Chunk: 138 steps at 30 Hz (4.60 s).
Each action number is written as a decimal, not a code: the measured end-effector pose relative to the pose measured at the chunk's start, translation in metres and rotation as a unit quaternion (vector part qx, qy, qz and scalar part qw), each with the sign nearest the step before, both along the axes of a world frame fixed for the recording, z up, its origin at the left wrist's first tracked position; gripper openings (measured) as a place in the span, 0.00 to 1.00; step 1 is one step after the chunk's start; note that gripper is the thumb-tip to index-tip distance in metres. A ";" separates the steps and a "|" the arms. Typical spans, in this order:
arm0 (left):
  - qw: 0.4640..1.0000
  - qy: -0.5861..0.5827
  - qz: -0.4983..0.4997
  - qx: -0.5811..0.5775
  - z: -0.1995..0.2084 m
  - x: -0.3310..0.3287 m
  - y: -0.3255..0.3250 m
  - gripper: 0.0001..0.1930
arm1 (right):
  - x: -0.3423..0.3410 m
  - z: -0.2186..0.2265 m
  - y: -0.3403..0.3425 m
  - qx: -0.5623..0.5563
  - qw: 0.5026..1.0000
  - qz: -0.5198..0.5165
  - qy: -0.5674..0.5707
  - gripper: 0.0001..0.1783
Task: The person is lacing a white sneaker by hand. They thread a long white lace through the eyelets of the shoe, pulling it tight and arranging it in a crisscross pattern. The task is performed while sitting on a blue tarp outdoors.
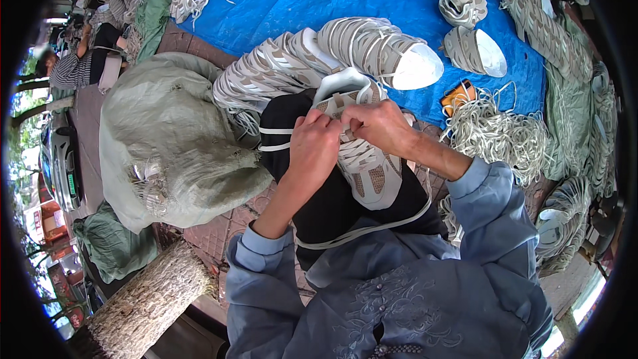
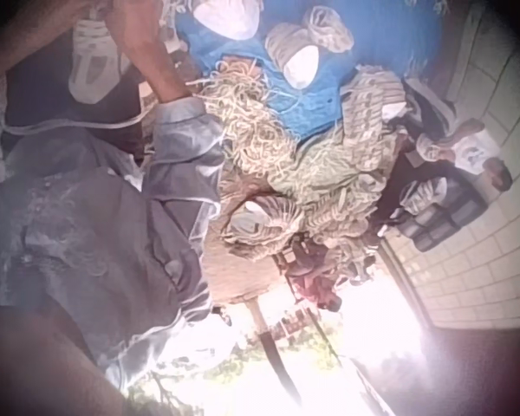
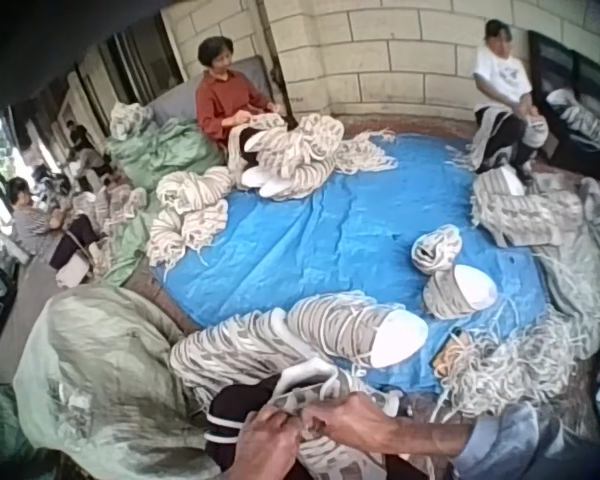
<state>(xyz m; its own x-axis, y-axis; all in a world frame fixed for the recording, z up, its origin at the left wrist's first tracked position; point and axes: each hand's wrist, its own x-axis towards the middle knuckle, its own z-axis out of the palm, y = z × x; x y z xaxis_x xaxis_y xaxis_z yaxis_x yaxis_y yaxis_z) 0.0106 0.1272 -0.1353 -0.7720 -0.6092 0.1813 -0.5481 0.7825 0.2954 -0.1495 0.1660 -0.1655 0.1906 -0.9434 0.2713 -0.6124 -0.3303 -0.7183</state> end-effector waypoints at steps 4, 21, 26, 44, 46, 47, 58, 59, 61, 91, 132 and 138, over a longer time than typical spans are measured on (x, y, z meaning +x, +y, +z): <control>1.000 -0.024 -0.009 0.007 0.005 0.001 -0.004 0.04 | 0.004 0.010 0.006 -0.043 0.994 -0.032 0.094 0.08; 0.994 0.061 0.026 -0.088 -0.015 -0.010 0.021 0.07 | -0.004 -0.001 0.012 0.064 0.990 -0.044 -0.114 0.09; 0.991 0.109 0.036 -0.074 -0.018 -0.017 0.029 0.08 | -0.007 -0.001 0.017 0.096 0.975 -0.052 -0.192 0.08; 0.982 0.040 0.071 -0.168 -0.021 -0.020 0.065 0.14 | -0.022 0.003 0.031 -0.012 0.999 -0.035 -0.024 0.09; 0.983 0.033 0.071 -0.167 -0.019 -0.020 0.068 0.14 | -0.018 0.011 0.035 -0.048 0.997 -0.008 0.052 0.09; 0.983 0.033 0.076 -0.163 -0.019 -0.022 0.069 0.15 | -0.020 0.011 0.033 -0.084 0.996 -0.003 0.014 0.09; 0.994 0.083 0.052 -0.053 -0.012 -0.018 0.064 0.14 | -0.019 0.018 -0.004 -0.086 0.979 0.075 0.169 0.09; 0.993 0.098 0.056 -0.019 -0.010 -0.018 0.064 0.15 | -0.016 0.017 -0.004 -0.114 0.972 0.091 0.183 0.09; 0.991 0.112 0.072 0.009 -0.008 -0.016 0.065 0.13 | -0.010 0.015 -0.007 -0.169 0.956 0.119 0.209 0.09; 0.996 0.017 0.078 -0.051 0.002 -0.017 0.024 0.03 | -0.019 0.029 -0.025 -0.044 0.964 0.165 0.204 0.11; 0.984 -0.075 0.087 -0.138 -0.008 -0.022 0.032 0.06 | -0.042 0.013 -0.016 -0.052 0.967 0.118 0.222 0.15; 0.975 -0.117 0.042 -0.184 -0.007 -0.029 0.027 0.06 | -0.043 0.014 -0.016 -0.080 0.957 0.116 0.254 0.13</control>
